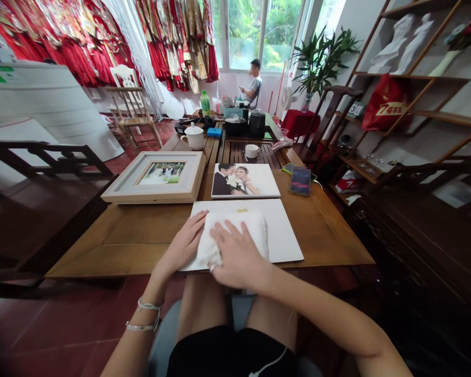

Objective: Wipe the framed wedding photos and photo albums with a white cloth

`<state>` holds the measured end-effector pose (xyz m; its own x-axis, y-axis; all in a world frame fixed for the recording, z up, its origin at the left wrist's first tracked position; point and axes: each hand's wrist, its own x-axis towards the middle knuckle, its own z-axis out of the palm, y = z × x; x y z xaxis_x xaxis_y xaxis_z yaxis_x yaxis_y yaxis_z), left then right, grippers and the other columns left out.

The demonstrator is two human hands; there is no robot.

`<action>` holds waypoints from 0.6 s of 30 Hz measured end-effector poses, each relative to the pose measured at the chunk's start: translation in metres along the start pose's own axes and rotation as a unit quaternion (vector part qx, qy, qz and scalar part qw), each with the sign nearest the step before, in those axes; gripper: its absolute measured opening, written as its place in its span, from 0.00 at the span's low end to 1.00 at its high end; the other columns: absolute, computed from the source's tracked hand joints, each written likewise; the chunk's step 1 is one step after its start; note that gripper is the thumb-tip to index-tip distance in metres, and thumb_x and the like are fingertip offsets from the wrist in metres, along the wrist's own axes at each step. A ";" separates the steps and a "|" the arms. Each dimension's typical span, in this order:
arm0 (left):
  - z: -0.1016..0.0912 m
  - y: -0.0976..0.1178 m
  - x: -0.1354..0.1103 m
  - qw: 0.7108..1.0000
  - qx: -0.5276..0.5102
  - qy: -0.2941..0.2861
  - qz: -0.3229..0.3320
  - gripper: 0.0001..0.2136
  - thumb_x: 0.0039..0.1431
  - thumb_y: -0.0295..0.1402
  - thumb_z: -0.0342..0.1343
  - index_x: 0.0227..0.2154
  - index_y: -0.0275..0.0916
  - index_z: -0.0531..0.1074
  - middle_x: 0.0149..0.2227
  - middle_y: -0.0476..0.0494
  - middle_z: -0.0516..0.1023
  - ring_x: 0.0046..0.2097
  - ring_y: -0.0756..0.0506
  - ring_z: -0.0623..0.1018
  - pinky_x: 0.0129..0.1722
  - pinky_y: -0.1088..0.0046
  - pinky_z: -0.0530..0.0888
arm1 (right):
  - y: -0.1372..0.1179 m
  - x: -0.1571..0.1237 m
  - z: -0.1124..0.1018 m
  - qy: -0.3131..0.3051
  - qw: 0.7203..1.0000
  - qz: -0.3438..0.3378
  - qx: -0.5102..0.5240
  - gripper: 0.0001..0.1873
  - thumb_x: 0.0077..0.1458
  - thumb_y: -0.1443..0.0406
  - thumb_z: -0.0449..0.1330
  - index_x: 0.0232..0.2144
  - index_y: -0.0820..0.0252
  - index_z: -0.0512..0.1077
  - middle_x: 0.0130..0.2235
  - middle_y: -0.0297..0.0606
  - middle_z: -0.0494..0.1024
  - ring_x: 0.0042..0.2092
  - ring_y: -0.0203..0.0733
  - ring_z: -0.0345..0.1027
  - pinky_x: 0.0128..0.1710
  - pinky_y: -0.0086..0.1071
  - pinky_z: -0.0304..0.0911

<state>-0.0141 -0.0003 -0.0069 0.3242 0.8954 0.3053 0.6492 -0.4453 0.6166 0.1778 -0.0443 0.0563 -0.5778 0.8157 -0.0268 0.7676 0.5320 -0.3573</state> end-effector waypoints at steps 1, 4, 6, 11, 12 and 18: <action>0.001 0.000 0.000 1.000 0.003 0.003 0.000 0.21 0.65 0.31 0.39 0.59 0.39 0.63 0.63 0.38 0.62 0.66 0.42 0.59 0.66 0.52 0.55 | 0.010 0.012 -0.007 0.009 1.000 0.013 0.010 0.38 0.51 0.58 0.53 0.64 0.65 0.55 0.67 0.46 0.53 0.68 0.57 0.39 0.65 0.57 0.33; 0.002 -0.002 0.000 1.000 0.007 0.009 0.001 0.21 0.65 0.30 0.40 0.59 0.38 0.63 0.63 0.37 0.63 0.66 0.41 0.60 0.65 0.52 0.56 | 0.035 0.050 -0.026 0.035 0.997 0.014 0.072 0.31 0.54 0.60 0.52 0.60 0.65 0.61 0.63 0.49 0.61 0.65 0.57 0.48 0.65 0.57 0.35; 0.002 -0.003 -0.001 1.000 0.010 0.010 0.001 0.21 0.64 0.29 0.40 0.59 0.38 0.64 0.63 0.37 0.63 0.65 0.41 0.60 0.65 0.52 0.56 | 0.044 0.071 -0.034 0.036 0.992 -0.002 0.120 0.24 0.56 0.62 0.51 0.54 0.63 0.68 0.57 0.47 0.71 0.60 0.55 0.59 0.63 0.54 0.42; -0.002 0.002 0.000 1.000 0.014 0.004 0.012 0.21 0.64 0.28 0.41 0.59 0.38 0.64 0.62 0.37 0.64 0.64 0.40 0.62 0.65 0.53 0.57 | 0.051 0.104 -0.046 -0.005 0.986 -0.058 0.157 0.16 0.57 0.62 0.52 0.44 0.61 0.73 0.46 0.39 0.79 0.47 0.47 0.71 0.53 0.39 0.61; -0.003 0.004 0.001 1.000 0.013 0.004 0.016 0.21 0.64 0.27 0.41 0.58 0.39 0.64 0.61 0.37 0.64 0.63 0.40 0.62 0.65 0.54 0.58 | 0.052 0.107 -0.047 -0.012 0.985 -0.067 0.161 0.15 0.57 0.62 0.53 0.44 0.61 0.73 0.46 0.39 0.79 0.47 0.46 0.71 0.52 0.38 0.63; -0.004 0.005 0.001 1.000 0.009 0.004 0.020 0.21 0.64 0.27 0.41 0.58 0.41 0.64 0.62 0.39 0.64 0.63 0.40 0.63 0.65 0.53 0.57 | 0.060 0.093 -0.046 0.002 0.985 -0.091 0.144 0.17 0.59 0.64 0.51 0.48 0.63 0.72 0.51 0.37 0.76 0.49 0.41 0.70 0.52 0.32 0.63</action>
<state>-0.0130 -0.0021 -0.0009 0.3449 0.8769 0.3347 0.6488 -0.4804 0.5901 0.1827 0.0736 0.0756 -0.6973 0.7136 0.0669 0.5396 0.5842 -0.6063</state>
